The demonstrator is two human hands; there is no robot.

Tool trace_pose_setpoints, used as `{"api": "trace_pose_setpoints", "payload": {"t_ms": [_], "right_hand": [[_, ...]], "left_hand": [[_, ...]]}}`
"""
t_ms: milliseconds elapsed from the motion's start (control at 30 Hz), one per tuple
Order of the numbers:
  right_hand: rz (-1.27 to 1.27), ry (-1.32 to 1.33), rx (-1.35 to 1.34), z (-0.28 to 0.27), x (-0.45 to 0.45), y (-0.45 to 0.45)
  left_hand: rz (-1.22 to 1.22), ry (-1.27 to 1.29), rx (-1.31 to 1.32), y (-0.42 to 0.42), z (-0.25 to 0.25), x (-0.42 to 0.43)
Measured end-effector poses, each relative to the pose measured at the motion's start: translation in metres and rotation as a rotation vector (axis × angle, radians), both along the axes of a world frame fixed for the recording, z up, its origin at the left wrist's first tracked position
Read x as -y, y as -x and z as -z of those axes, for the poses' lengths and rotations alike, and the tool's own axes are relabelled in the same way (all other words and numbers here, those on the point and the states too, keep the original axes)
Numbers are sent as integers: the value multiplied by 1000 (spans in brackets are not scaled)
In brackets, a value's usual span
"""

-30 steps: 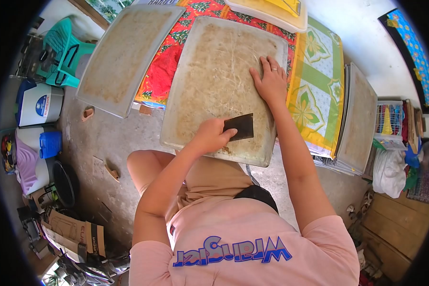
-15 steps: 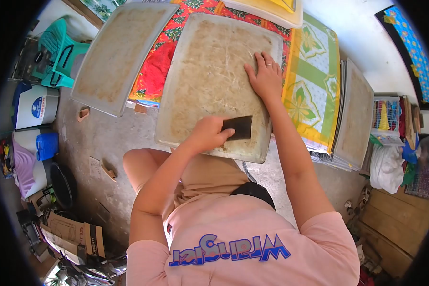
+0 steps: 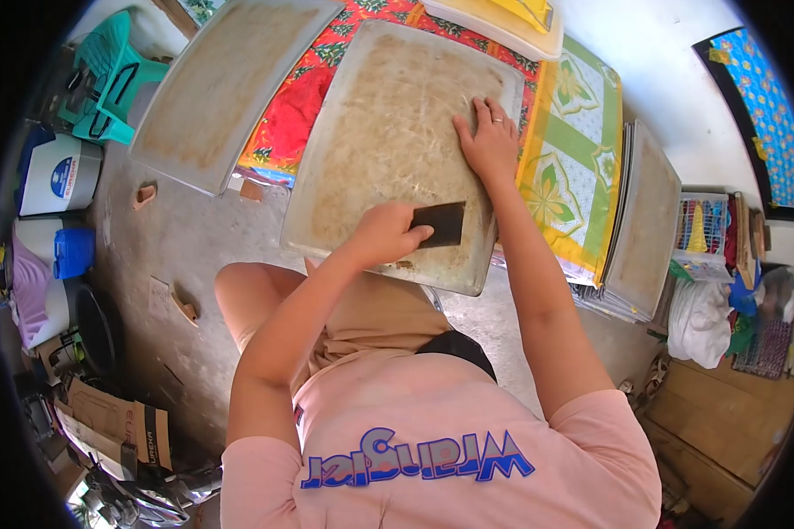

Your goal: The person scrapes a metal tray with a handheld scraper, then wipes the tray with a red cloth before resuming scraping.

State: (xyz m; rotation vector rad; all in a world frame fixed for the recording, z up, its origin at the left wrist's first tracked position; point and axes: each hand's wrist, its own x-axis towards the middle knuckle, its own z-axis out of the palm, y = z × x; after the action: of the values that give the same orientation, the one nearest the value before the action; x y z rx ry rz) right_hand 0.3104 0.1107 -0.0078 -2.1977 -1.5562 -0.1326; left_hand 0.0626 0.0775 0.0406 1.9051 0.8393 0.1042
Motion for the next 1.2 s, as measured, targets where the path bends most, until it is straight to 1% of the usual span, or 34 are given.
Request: {"api": "trace_pose_setpoints", "payload": {"t_ms": [100, 200, 300, 400, 433, 533, 633, 733, 867, 967, 1067, 1167, 1200], "right_hand": [[7, 14, -4, -2, 0, 0], [11, 0, 37, 2, -2, -1], [22, -3, 58, 4, -1, -1], [15, -11, 61, 6, -2, -3], [14, -14, 61, 5, -3, -2], [9, -18, 65, 4, -2, -2], [4, -29, 78, 4, -2, -2], [2, -38, 66, 2, 0, -1], [3, 4, 38, -2, 0, 0], [-3, -17, 44, 0, -1, -1], [-1, -14, 23, 0, 0, 0], [3, -14, 18, 0, -1, -1], [4, -12, 19, 1, -1, -1]], "left_hand": [[105, -53, 30, -2, -5, 10], [-45, 7, 6, -2, -9, 9], [59, -40, 30, -1, -4, 8], [50, -118, 27, -3, -7, 15], [-34, -80, 46, -4, -5, 15], [80, -38, 25, -5, -2, 10], [113, -85, 71, -4, -2, 17], [-108, 55, 173, 2, -1, 4], [-204, 99, 214, 3, 15, -1], [-215, 138, 233, 1, 12, 1], [-106, 65, 109, -2, 10, -1], [-57, -60, 102, -4, 3, 5], [-59, -57, 90, -5, 2, 5]]}}
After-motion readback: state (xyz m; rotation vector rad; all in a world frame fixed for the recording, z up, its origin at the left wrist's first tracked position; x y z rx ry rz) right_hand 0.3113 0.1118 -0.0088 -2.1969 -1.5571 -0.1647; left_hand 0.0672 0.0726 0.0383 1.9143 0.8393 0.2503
